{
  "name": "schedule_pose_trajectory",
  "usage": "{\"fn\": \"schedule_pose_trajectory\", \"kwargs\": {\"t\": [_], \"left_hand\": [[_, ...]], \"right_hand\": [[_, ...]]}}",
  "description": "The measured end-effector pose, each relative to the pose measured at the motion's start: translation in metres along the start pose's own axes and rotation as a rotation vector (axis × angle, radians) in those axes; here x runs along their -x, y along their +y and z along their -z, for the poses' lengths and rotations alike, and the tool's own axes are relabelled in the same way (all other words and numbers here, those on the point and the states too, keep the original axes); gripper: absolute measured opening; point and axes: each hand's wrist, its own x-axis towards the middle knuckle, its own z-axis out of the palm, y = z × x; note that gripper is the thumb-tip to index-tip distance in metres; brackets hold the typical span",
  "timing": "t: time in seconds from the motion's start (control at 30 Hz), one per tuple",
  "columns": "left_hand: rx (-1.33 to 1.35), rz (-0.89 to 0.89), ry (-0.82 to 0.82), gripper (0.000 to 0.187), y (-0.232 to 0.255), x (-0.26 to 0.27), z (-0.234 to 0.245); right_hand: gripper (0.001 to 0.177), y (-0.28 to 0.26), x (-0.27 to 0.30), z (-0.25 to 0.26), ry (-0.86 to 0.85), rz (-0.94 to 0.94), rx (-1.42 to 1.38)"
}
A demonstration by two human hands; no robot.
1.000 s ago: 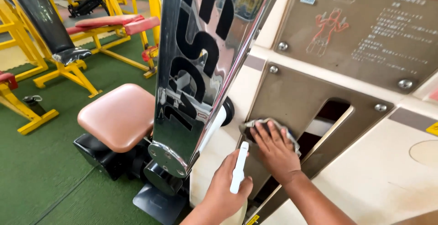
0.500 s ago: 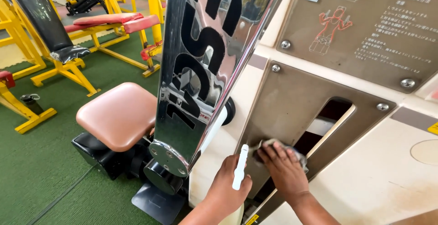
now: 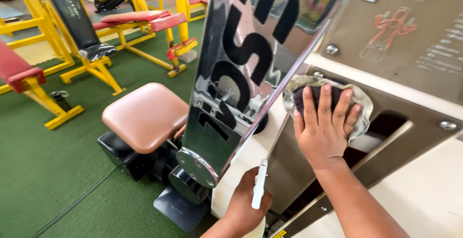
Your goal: Cleaning and wiping down various parts of a gym machine using a spray bottle and a cloth.
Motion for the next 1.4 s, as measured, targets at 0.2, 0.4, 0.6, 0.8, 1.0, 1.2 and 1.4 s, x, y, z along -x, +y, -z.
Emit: {"fn": "schedule_pose_trajectory", "kwargs": {"t": [0.2, 0.4, 0.6, 0.8, 1.0, 1.2, 1.4], "left_hand": [[-0.002, -0.115, -0.019, 0.065, -0.008, 0.001, 0.003], [-0.034, -0.238, -0.039, 0.063, -0.01, 0.001, 0.009], [0.017, -0.089, -0.097, 0.066, -0.014, -0.006, 0.001], [-0.053, -0.071, -0.162, 0.067, -0.019, -0.015, -0.003], [0.028, 0.006, -0.111, 0.064, -0.019, -0.019, 0.0], [0.051, -0.139, -0.039, 0.06, -0.034, -0.024, 0.001], [0.015, -0.239, -0.148, 0.062, -0.021, -0.025, 0.002]], "right_hand": [[0.06, -0.029, 0.081, -0.023, -0.312, 0.177, -0.005], [0.068, -0.034, 0.106, -0.021, -0.606, 0.455, 0.032], [0.06, -0.021, 0.026, 0.003, -0.401, 0.333, 0.028], [0.048, -0.016, -0.03, 0.004, -0.058, 0.208, 0.045], [0.05, -0.036, 0.023, -0.027, -0.013, 0.157, 0.092], [0.058, -0.053, 0.127, -0.061, -0.282, 0.23, 0.039], [0.072, -0.036, 0.181, -0.057, -0.754, 0.338, -0.306]]}}
